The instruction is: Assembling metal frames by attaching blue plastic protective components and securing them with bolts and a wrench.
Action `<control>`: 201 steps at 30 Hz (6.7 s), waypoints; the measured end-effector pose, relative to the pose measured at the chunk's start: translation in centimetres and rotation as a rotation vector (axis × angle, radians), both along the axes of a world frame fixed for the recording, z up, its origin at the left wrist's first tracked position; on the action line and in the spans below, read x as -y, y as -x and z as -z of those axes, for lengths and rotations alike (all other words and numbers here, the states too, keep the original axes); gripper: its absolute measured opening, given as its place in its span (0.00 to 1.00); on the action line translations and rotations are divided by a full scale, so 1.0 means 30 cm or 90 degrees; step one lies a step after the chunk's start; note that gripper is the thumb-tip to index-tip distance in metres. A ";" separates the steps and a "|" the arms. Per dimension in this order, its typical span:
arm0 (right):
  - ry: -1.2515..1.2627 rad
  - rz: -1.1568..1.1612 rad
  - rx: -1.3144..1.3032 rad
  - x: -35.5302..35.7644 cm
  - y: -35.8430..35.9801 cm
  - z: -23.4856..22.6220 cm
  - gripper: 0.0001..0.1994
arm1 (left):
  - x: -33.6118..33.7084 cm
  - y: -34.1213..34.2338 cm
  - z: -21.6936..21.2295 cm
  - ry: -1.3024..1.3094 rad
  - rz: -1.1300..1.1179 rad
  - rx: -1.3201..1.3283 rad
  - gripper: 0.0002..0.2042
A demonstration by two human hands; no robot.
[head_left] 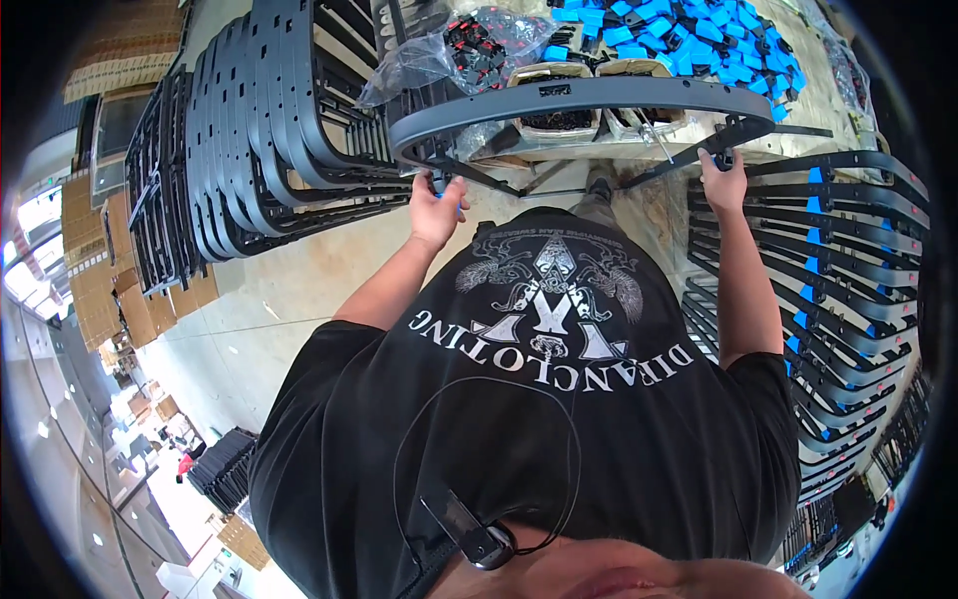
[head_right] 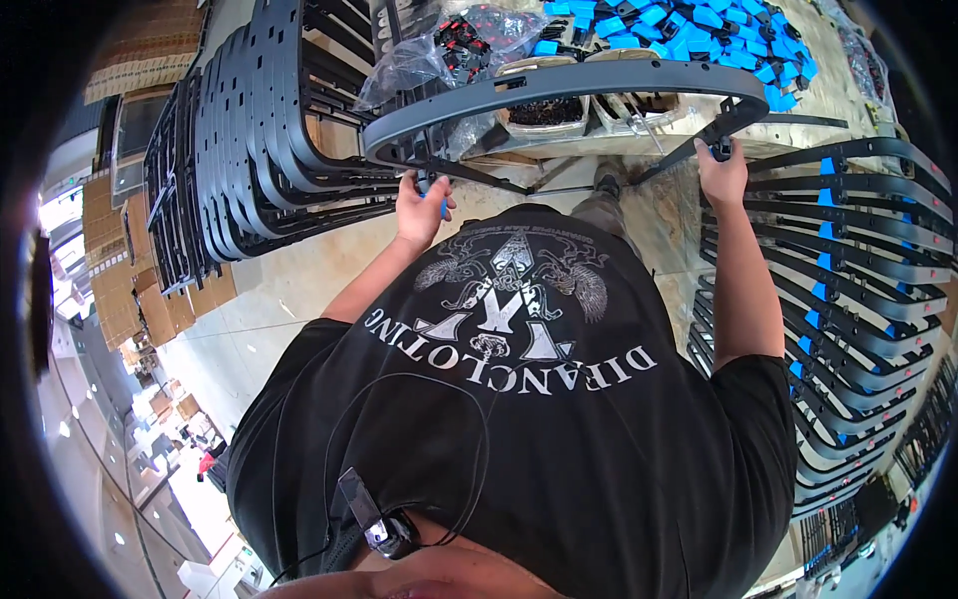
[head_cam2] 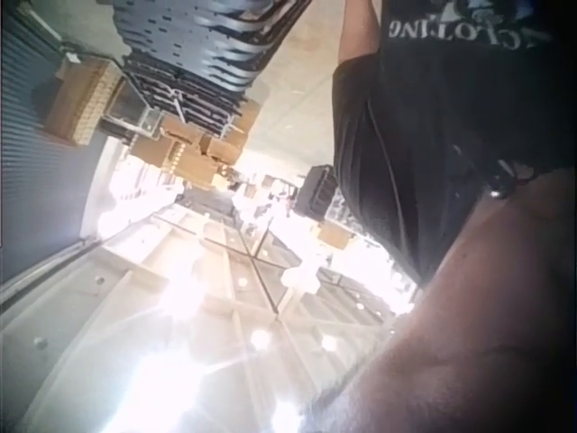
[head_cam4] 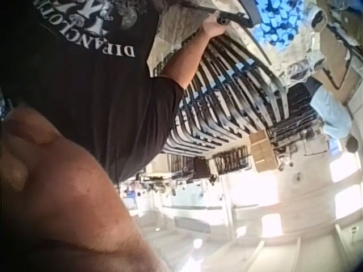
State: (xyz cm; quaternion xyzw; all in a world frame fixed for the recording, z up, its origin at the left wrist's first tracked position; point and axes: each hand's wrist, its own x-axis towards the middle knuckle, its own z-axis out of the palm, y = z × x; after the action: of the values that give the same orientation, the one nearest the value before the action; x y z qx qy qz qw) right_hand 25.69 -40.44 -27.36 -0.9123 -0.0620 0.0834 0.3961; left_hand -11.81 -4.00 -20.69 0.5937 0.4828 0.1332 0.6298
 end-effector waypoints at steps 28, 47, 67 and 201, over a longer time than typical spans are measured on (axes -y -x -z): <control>0.058 0.021 -0.223 -0.034 -0.023 -0.055 0.17 | -0.030 -0.053 0.137 -0.432 0.052 -0.231 0.24; 0.454 -0.135 -0.514 -0.098 -0.081 -0.361 0.10 | -0.166 0.000 0.375 -0.418 0.182 0.051 0.17; -0.065 0.109 0.033 -0.258 0.337 -0.132 0.27 | -0.165 0.011 0.351 -0.388 0.203 -0.024 0.22; 0.092 -0.438 -0.491 -0.980 1.087 -0.345 0.30 | -0.153 0.106 0.153 -0.276 -0.212 0.045 0.24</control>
State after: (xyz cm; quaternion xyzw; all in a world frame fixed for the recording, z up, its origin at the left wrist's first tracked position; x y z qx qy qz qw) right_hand -6.92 -11.05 -17.02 -0.7673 -0.2016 0.5426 0.2759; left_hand -14.99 0.59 -25.30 0.6221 0.5115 0.3558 0.4742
